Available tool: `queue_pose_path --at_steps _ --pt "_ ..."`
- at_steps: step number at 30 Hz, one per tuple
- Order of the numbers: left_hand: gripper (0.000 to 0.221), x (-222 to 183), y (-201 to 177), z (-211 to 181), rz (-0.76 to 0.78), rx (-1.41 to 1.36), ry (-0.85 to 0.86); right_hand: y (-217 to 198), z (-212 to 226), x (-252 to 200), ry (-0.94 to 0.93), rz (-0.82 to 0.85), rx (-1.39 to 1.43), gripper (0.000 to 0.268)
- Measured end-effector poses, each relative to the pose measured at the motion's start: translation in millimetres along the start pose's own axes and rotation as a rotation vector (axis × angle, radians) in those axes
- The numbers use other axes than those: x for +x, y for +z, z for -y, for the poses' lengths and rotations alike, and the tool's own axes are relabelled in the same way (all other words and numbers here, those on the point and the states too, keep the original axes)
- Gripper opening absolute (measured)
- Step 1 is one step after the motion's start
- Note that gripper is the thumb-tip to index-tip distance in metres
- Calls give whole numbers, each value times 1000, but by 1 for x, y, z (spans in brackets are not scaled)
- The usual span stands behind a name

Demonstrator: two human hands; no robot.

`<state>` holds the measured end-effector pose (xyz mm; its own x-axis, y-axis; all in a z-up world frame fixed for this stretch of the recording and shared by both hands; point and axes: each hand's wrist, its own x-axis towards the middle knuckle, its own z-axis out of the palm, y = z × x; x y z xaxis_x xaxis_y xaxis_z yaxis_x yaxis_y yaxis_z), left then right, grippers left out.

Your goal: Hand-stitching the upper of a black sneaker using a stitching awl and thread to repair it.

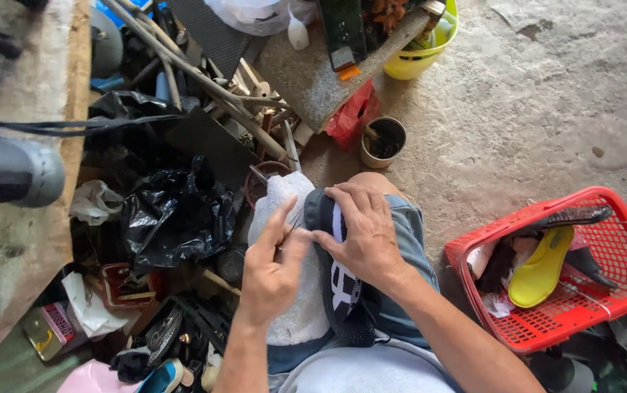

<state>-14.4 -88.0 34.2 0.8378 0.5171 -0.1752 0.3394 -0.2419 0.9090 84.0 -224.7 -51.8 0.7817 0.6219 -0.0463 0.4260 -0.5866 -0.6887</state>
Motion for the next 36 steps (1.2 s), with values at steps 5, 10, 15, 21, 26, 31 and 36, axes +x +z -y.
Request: queue_pose_path --at_steps 5,10,15,21,26,31,36 --pt "84 4 -22 -9 173 585 -79 -1 2 0 -8 -13 -1 73" --pt "94 -13 -28 6 165 642 -202 -7 9 -7 -286 -254 -110 59" --pt "79 -19 -30 15 120 609 -158 -19 20 -2 -338 -205 -101 49" --pt "19 -3 -15 33 -46 514 184 -3 1 5 -248 -79 -130 66" --pt "22 8 3 43 20 711 261 -7 4 5 -164 -5 -89 67" --pt "26 -7 -14 -13 235 43 -224 -2 1 2 -212 -110 -129 65" --pt "40 -19 -11 17 123 327 -111 -3 5 4 -225 -159 -111 60"
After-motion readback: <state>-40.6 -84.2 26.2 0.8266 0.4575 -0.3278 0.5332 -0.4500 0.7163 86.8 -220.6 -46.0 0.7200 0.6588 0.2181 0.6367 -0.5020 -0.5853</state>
